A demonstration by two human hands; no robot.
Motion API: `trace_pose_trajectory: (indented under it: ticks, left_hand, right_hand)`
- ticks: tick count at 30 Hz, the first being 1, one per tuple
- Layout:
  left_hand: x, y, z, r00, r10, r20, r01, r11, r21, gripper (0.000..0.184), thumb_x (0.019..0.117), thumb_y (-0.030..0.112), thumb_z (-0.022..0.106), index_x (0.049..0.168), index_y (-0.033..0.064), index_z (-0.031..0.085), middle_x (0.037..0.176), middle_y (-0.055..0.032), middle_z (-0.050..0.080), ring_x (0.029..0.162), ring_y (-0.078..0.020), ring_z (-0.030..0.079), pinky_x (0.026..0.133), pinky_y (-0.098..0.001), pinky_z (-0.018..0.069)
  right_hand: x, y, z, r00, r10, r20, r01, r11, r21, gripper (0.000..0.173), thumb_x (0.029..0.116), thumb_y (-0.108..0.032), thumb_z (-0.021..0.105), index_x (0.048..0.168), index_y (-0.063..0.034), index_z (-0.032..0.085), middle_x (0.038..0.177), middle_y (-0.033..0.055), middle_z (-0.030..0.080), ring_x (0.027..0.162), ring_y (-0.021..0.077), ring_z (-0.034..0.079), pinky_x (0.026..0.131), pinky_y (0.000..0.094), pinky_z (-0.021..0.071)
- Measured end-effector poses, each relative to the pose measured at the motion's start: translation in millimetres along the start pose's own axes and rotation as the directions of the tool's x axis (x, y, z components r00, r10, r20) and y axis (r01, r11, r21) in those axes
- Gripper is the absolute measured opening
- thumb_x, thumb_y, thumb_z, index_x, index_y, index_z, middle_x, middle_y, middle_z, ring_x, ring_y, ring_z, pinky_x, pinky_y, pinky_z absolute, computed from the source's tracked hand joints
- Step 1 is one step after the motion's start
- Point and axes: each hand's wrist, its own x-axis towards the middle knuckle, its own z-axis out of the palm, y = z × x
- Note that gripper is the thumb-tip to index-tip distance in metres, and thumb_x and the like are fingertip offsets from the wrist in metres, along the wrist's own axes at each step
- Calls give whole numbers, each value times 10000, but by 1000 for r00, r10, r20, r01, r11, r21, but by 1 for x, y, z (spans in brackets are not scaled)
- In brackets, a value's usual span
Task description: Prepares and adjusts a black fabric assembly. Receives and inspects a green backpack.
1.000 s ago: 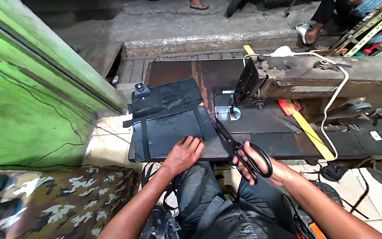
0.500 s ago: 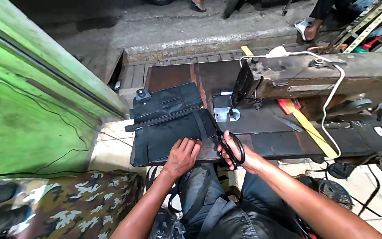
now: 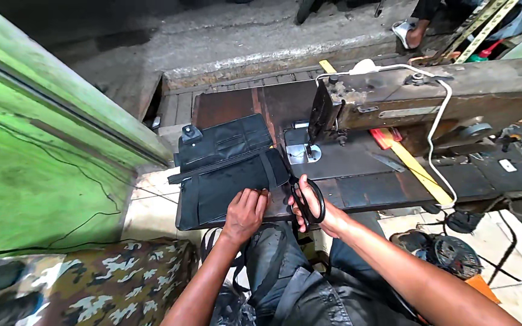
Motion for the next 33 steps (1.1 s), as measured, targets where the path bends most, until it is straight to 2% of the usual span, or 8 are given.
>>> trace_pose_trajectory:
  ticks: [4, 11, 14, 17, 19, 24, 33]
  left_hand:
    - [1, 0, 0, 1000, -10, -10, 10, 1000, 2, 162, 989, 132, 616, 902, 16, 688, 746, -103, 634, 680, -248, 641, 616, -325, 534]
    - [0, 3, 1, 1000, -19, -10, 19, 1000, -2, 183, 997, 141, 610, 894, 13, 689, 737, -107, 635, 671, -252, 645, 606, -331, 539]
    - [-2, 4, 3, 1000, -22, -10, 22, 1000, -2, 178, 991, 143, 614, 886, 17, 685, 738, -107, 634, 671, -251, 645, 605, -334, 540]
    - [-2, 5, 4, 999, -30, -18, 30, 1000, 0, 183, 991, 143, 612, 883, 18, 689, 733, -106, 634, 668, -244, 644, 606, -327, 538]
    - [-1, 4, 3, 999, -32, -23, 32, 999, -3, 183, 992, 142, 612, 882, 17, 687, 734, -104, 633, 667, -243, 642, 606, -325, 537]
    - [-1, 4, 2, 999, -28, -33, 28, 1000, 1, 185, 988, 148, 619, 878, 16, 686, 728, -100, 629, 666, -244, 637, 607, -322, 531]
    - [-4, 4, 3, 999, -35, -32, 35, 999, -1, 188, 993, 149, 616, 875, 19, 683, 735, -102, 632, 676, -247, 640, 612, -325, 532]
  right_hand:
    - [1, -1, 4, 999, 37, -29, -37, 999, -9, 651, 1068, -611, 200, 997, -76, 563, 645, 1, 490, 500, 117, 538, 487, 268, 521]
    - [-1, 3, 11, 995, -30, -99, 30, 1000, -5, 553, 1089, -544, 303, 985, -78, 581, 638, -15, 490, 487, 90, 517, 468, 234, 493]
    - [1, 7, 13, 996, -37, -85, 39, 999, 17, 568, 1087, -558, 283, 995, -79, 575, 657, -4, 501, 499, 104, 530, 475, 249, 508]
    - [3, 7, 14, 999, -26, -40, 29, 997, 70, 639, 1081, -583, 194, 1009, -60, 554, 650, 12, 500, 513, 138, 554, 519, 300, 551]
    - [4, 6, 13, 999, -17, -33, 19, 996, 83, 655, 1077, -591, 175, 1013, -59, 551, 647, 13, 500, 518, 143, 557, 524, 300, 551]
    - [1, 1, 10, 999, 7, -45, -6, 999, 34, 616, 1082, -580, 220, 990, -74, 561, 645, -2, 499, 494, 104, 529, 473, 246, 502]
    - [0, 2, 10, 993, -13, -114, 20, 998, 59, 542, 1089, -536, 308, 966, -78, 570, 649, -11, 493, 487, 81, 507, 459, 215, 475]
